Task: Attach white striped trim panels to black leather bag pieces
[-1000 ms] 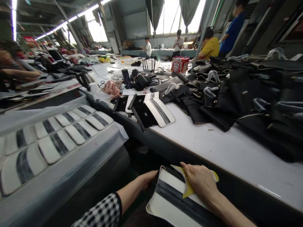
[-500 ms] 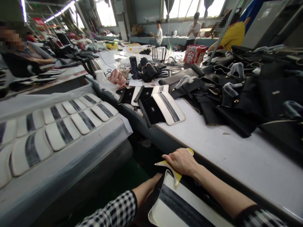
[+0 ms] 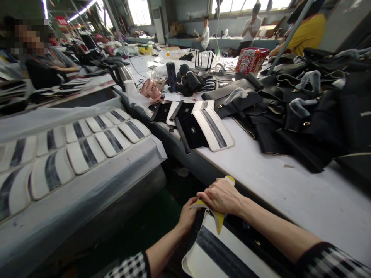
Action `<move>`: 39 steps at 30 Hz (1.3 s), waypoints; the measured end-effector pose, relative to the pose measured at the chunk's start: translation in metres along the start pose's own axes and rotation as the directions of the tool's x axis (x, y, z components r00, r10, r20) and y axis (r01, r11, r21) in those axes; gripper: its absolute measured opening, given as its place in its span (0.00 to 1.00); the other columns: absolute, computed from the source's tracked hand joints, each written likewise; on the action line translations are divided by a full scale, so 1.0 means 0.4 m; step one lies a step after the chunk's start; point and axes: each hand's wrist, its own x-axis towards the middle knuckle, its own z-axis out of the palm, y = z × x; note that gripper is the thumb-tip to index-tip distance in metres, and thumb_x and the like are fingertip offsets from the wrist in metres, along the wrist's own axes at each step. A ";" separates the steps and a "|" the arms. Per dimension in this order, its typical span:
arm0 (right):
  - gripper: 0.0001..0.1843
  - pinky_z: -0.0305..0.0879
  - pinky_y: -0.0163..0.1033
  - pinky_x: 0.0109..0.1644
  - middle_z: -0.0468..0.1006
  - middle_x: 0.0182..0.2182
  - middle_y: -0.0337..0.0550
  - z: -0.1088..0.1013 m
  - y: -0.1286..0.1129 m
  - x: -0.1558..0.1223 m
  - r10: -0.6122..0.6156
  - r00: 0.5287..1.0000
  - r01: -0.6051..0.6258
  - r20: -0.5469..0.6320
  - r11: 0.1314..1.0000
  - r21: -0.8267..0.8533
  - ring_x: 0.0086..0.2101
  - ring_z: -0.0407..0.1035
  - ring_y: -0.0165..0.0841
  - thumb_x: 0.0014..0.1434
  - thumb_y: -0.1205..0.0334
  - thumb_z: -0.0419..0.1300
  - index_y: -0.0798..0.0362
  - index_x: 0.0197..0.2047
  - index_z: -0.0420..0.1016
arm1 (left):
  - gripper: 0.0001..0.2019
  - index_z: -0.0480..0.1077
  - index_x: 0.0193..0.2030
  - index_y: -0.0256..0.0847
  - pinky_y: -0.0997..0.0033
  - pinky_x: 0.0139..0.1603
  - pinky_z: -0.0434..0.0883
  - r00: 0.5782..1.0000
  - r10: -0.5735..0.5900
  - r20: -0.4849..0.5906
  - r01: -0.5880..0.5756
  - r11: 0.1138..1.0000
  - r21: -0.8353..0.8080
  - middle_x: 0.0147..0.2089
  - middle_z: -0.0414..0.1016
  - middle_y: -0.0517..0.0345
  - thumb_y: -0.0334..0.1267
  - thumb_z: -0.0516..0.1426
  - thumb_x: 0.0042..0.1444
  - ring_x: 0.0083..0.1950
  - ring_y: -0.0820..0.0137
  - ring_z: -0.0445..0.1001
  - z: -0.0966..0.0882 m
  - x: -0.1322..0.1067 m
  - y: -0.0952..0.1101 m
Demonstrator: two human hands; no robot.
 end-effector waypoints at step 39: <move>0.36 0.52 0.42 0.36 0.80 0.25 0.48 0.023 -0.016 -0.058 -0.058 0.998 0.058 0.015 0.998 0.008 0.28 0.75 0.38 0.72 0.50 0.36 0.54 0.25 0.77 | 0.15 0.72 0.36 0.42 0.68 0.37 0.63 0.885 0.394 0.247 -0.444 0.555 0.704 0.34 0.77 0.52 0.45 0.48 0.67 0.35 0.64 0.74 -0.013 -0.192 0.133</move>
